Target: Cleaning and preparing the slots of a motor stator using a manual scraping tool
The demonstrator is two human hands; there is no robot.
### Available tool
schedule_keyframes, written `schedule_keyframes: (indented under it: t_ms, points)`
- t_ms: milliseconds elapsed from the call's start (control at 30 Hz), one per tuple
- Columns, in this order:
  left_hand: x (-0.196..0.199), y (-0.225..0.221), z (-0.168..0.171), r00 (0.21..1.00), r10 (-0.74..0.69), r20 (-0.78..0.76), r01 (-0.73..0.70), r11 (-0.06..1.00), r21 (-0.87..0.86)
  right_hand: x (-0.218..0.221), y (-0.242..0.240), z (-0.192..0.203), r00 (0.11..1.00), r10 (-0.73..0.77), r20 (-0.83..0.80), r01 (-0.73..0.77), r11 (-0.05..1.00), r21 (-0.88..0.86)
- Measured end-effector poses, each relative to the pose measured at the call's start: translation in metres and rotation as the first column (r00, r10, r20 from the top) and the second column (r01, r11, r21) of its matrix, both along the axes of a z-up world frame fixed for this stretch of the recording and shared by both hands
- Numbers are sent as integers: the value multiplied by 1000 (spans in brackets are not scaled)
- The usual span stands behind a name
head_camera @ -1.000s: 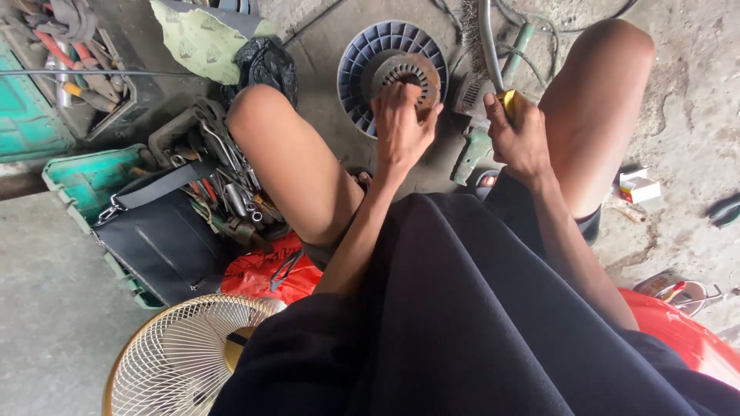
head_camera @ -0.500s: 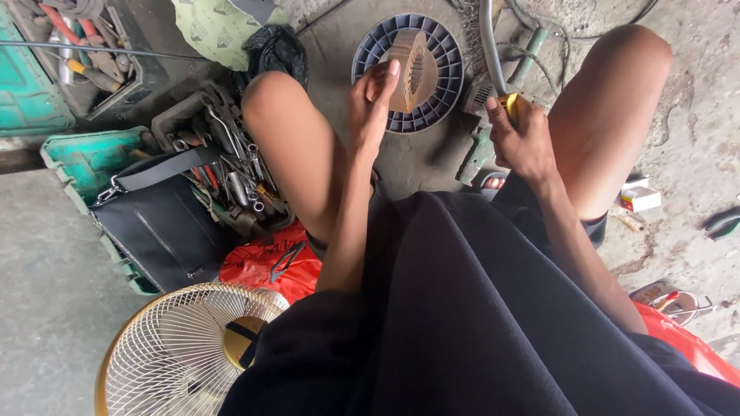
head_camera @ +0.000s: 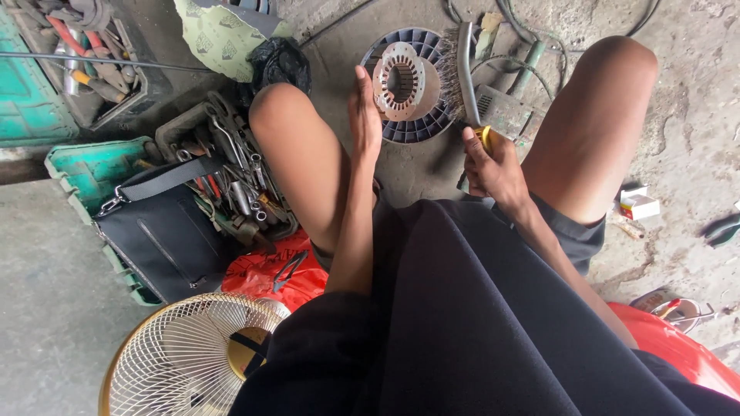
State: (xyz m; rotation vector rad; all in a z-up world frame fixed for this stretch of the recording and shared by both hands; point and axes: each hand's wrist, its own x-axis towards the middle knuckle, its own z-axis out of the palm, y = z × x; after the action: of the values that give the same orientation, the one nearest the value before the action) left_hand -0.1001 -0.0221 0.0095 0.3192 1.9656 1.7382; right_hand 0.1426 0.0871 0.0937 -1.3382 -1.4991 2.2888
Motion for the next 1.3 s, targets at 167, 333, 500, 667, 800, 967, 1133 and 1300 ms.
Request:
schedule_keyframes:
  t_ms: [167,333,500,667,800,967,1133,1300]
  points:
    - [-10,12,41,998,-41,56,49,988,-147,-5,-17,13,999,2,40,0,999,-51]
    - [-19,23,48,925,30,378,6,996,-92,-5,-34,20,998,-59,-20,55,986,-158]
    - [-17,18,26,915,10,403,24,997,-79,-5,-37,12,1000,-25,-10,22,978,-207]
    - [-12,21,19,884,73,462,-78,997,-9,-3,-29,24,999,-37,28,41,984,-174]
    - [14,38,20,886,308,347,-337,941,27,-1,-29,24,998,-16,63,29,980,-198]
    - [17,26,12,900,341,271,-367,929,50,10,-31,14,998,7,66,7,978,-208]
    - [-8,16,-17,947,190,259,-162,979,-127,5,-28,14,997,22,75,-9,984,-179]
    - [-16,27,14,936,60,348,8,982,-190,5,-37,27,994,83,69,-70,983,-167]
